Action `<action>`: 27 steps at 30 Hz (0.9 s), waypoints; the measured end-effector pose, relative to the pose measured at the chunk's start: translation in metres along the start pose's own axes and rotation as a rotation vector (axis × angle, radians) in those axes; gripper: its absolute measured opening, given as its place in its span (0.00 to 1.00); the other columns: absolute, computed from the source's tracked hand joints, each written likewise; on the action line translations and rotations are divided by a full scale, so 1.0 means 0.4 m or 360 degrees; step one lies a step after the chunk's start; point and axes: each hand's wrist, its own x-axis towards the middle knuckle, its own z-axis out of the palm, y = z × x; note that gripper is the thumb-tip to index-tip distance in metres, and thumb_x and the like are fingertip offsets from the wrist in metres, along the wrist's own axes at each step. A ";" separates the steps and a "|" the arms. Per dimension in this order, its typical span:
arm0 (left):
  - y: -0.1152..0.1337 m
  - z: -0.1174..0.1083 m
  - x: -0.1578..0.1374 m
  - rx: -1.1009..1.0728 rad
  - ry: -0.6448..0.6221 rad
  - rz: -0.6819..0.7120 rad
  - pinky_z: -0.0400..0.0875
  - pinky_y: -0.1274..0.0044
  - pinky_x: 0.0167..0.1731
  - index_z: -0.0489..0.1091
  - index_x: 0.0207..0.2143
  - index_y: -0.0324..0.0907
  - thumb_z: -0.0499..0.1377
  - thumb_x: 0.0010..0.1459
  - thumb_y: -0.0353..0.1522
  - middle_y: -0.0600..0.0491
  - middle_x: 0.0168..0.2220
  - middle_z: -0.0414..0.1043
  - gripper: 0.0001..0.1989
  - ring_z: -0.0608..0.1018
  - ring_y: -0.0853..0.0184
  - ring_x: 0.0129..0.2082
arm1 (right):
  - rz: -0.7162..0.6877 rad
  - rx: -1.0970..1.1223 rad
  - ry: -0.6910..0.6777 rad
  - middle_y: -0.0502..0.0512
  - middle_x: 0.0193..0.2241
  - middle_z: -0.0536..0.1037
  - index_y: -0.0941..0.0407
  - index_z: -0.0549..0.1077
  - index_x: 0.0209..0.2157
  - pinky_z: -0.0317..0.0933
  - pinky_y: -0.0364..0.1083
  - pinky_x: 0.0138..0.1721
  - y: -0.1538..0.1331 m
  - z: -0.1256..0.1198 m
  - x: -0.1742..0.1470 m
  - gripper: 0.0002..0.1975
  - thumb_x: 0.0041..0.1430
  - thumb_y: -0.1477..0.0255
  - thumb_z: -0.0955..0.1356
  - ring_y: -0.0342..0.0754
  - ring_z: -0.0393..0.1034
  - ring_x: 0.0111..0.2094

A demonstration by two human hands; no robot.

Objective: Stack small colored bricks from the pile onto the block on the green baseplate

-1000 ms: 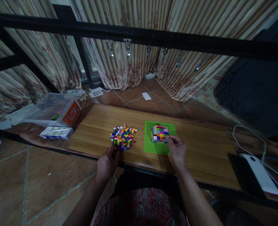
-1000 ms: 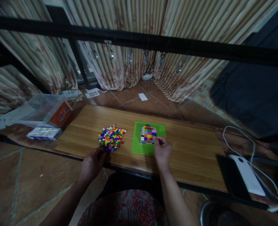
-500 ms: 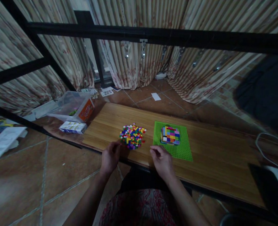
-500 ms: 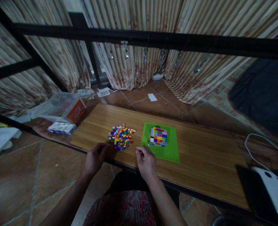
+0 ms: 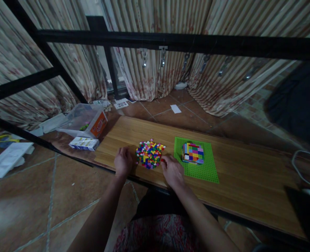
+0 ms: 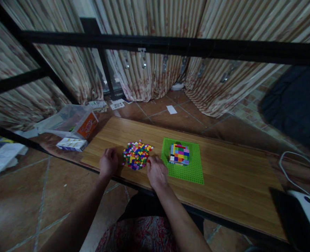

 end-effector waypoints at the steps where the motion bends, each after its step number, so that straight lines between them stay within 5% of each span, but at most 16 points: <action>1: -0.001 0.003 -0.002 0.0000 0.0005 0.0011 0.69 0.74 0.40 0.71 0.40 0.40 0.50 0.58 0.29 0.47 0.41 0.73 0.12 0.75 0.62 0.41 | -0.0002 -0.0015 0.0005 0.54 0.38 0.75 0.52 0.74 0.39 0.59 0.46 0.36 -0.001 0.003 0.000 0.10 0.61 0.73 0.62 0.51 0.69 0.39; 10: -0.015 0.006 -0.006 0.0048 0.0039 0.0152 0.68 0.74 0.41 0.71 0.39 0.41 0.50 0.58 0.28 0.48 0.40 0.72 0.11 0.75 0.63 0.41 | -0.0040 0.0393 0.0151 0.54 0.31 0.75 0.55 0.73 0.33 0.61 0.44 0.36 0.019 0.000 -0.033 0.09 0.60 0.73 0.61 0.47 0.70 0.33; 18: -0.013 0.005 -0.001 0.0136 0.0019 0.0148 0.68 0.75 0.38 0.72 0.38 0.41 0.51 0.58 0.29 0.48 0.40 0.73 0.11 0.75 0.62 0.41 | 0.0380 0.0969 0.0517 0.52 0.30 0.79 0.55 0.73 0.35 0.65 0.45 0.35 0.126 -0.082 -0.127 0.09 0.58 0.65 0.65 0.47 0.73 0.31; 27: -0.007 -0.001 0.001 0.0216 -0.0012 0.0161 0.66 0.75 0.34 0.72 0.37 0.42 0.50 0.59 0.31 0.48 0.40 0.73 0.11 0.75 0.62 0.40 | 0.0405 0.0889 0.0972 0.55 0.34 0.76 0.55 0.78 0.33 0.64 0.49 0.40 0.263 -0.132 -0.084 0.12 0.55 0.61 0.68 0.49 0.70 0.37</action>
